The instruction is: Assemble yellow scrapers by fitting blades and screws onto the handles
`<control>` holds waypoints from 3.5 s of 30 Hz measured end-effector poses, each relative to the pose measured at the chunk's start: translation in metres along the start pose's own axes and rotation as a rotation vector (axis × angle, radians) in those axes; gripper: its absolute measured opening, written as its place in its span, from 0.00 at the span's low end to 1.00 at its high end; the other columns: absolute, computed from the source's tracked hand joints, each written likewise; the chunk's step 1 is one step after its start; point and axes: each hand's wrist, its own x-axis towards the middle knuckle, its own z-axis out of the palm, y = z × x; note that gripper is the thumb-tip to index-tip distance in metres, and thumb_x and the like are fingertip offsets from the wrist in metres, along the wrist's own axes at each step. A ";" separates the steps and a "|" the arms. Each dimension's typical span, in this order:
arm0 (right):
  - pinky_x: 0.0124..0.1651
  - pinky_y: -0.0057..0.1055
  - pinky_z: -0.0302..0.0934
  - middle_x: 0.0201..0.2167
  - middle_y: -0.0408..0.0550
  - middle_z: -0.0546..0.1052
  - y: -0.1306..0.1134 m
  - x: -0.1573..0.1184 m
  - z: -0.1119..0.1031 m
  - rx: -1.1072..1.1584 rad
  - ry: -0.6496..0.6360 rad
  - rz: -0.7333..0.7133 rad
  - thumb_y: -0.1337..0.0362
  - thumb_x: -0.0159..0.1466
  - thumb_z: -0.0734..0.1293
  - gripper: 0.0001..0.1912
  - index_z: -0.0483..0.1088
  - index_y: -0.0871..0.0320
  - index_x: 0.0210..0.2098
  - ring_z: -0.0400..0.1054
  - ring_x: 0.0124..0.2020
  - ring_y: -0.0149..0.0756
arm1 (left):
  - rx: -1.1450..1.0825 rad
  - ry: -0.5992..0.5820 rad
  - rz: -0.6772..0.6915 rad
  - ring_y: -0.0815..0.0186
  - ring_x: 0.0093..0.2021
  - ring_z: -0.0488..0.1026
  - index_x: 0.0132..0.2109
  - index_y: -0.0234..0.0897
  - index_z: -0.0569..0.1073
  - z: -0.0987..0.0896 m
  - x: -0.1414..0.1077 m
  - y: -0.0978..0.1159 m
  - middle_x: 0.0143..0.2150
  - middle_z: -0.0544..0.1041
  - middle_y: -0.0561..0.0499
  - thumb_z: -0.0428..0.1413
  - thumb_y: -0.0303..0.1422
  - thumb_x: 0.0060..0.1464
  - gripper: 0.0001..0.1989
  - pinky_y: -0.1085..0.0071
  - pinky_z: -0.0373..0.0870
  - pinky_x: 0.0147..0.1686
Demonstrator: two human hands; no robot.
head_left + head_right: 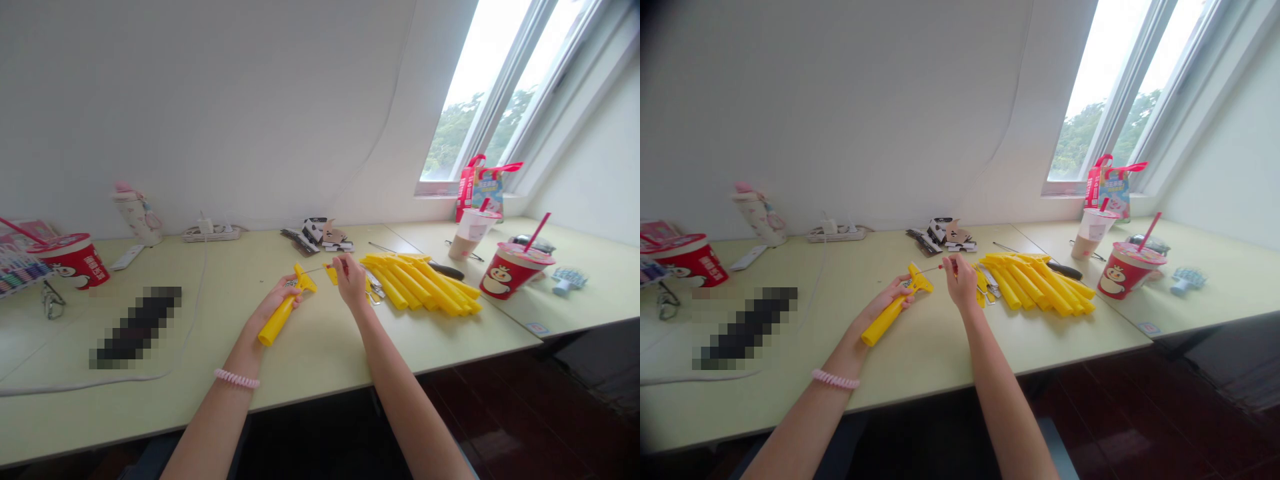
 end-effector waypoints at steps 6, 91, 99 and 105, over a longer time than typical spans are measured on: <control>0.41 0.32 0.56 0.35 0.49 0.71 -0.001 0.002 -0.003 0.027 0.018 -0.105 0.62 0.63 0.54 0.12 0.66 0.56 0.39 0.63 0.36 0.36 | -0.006 0.005 -0.023 0.76 0.19 0.64 0.54 0.37 0.59 0.002 -0.001 0.001 0.27 0.68 0.53 0.54 0.22 0.46 0.27 0.81 0.60 0.19; 0.26 0.23 0.54 0.21 0.40 0.67 -0.003 -0.002 -0.003 0.079 0.047 -0.085 0.59 0.60 0.61 0.09 0.61 0.57 0.28 0.59 0.20 0.26 | 0.065 -0.063 -0.051 0.77 0.19 0.62 0.56 0.37 0.55 -0.001 0.000 -0.001 0.27 0.68 0.52 0.52 0.25 0.49 0.27 0.82 0.59 0.20; 0.32 0.26 0.57 0.27 0.44 0.70 -0.004 -0.003 -0.003 0.051 -0.045 -0.076 0.60 0.63 0.55 0.09 0.61 0.56 0.31 0.63 0.28 0.31 | 0.025 -0.038 -0.057 0.77 0.19 0.62 0.57 0.36 0.56 0.001 0.001 -0.001 0.28 0.68 0.52 0.53 0.24 0.48 0.28 0.82 0.59 0.20; 0.31 0.25 0.58 0.26 0.44 0.71 -0.002 -0.002 -0.003 0.095 -0.014 -0.058 0.58 0.62 0.57 0.09 0.62 0.56 0.31 0.64 0.27 0.30 | 0.031 -0.044 -0.056 0.77 0.20 0.63 0.58 0.36 0.56 -0.001 0.002 -0.002 0.29 0.68 0.51 0.54 0.24 0.48 0.29 0.81 0.60 0.20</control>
